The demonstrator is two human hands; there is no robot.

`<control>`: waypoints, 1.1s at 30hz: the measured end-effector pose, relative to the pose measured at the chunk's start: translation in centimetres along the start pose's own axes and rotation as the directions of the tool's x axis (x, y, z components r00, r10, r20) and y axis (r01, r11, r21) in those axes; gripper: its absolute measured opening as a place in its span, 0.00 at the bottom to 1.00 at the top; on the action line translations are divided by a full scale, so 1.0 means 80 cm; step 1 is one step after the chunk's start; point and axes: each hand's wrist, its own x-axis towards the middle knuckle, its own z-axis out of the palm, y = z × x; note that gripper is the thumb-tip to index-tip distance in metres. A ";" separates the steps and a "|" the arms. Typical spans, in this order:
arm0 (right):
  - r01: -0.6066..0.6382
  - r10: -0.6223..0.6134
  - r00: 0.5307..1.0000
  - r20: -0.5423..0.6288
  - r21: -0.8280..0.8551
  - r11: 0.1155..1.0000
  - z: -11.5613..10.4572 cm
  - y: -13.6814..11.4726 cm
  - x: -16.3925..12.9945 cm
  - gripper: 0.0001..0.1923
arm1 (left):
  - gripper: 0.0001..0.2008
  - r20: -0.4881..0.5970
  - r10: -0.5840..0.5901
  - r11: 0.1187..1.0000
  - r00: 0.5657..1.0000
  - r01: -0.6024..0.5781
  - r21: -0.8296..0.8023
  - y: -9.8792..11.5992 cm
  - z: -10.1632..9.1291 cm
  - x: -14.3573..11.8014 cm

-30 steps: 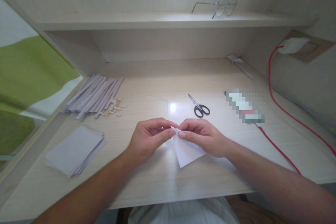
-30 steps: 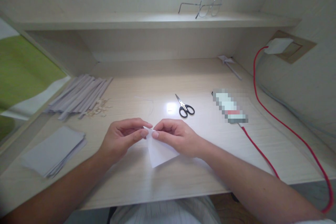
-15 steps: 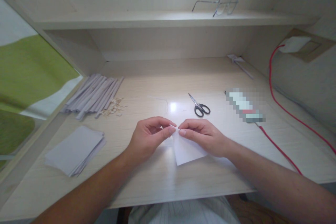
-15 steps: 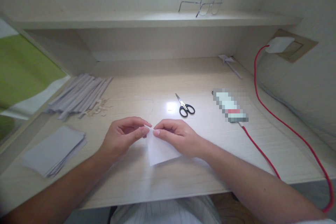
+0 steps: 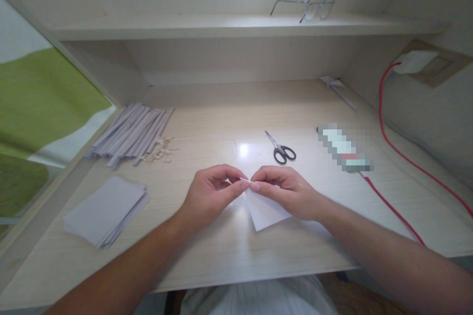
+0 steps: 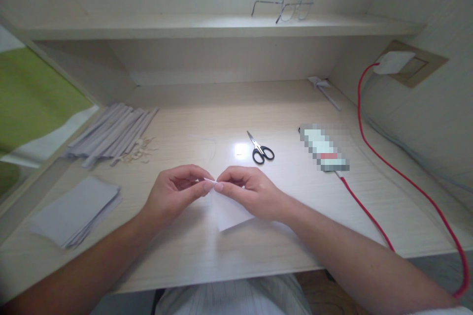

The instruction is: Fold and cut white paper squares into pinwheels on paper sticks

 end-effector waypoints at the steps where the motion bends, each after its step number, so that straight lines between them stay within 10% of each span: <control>1: 0.001 -0.001 1.000 0.005 0.002 1.000 0.000 0.000 0.000 0.13 | 0.04 0.009 0.002 1.000 1.000 -0.002 0.011 0.000 0.000 0.000; 33: -0.190 0.193 0.981 0.007 0.233 0.954 -0.005 0.001 0.006 0.16 | 0.06 -0.191 0.013 0.994 0.981 -0.034 -0.106 -0.005 -0.016 0.009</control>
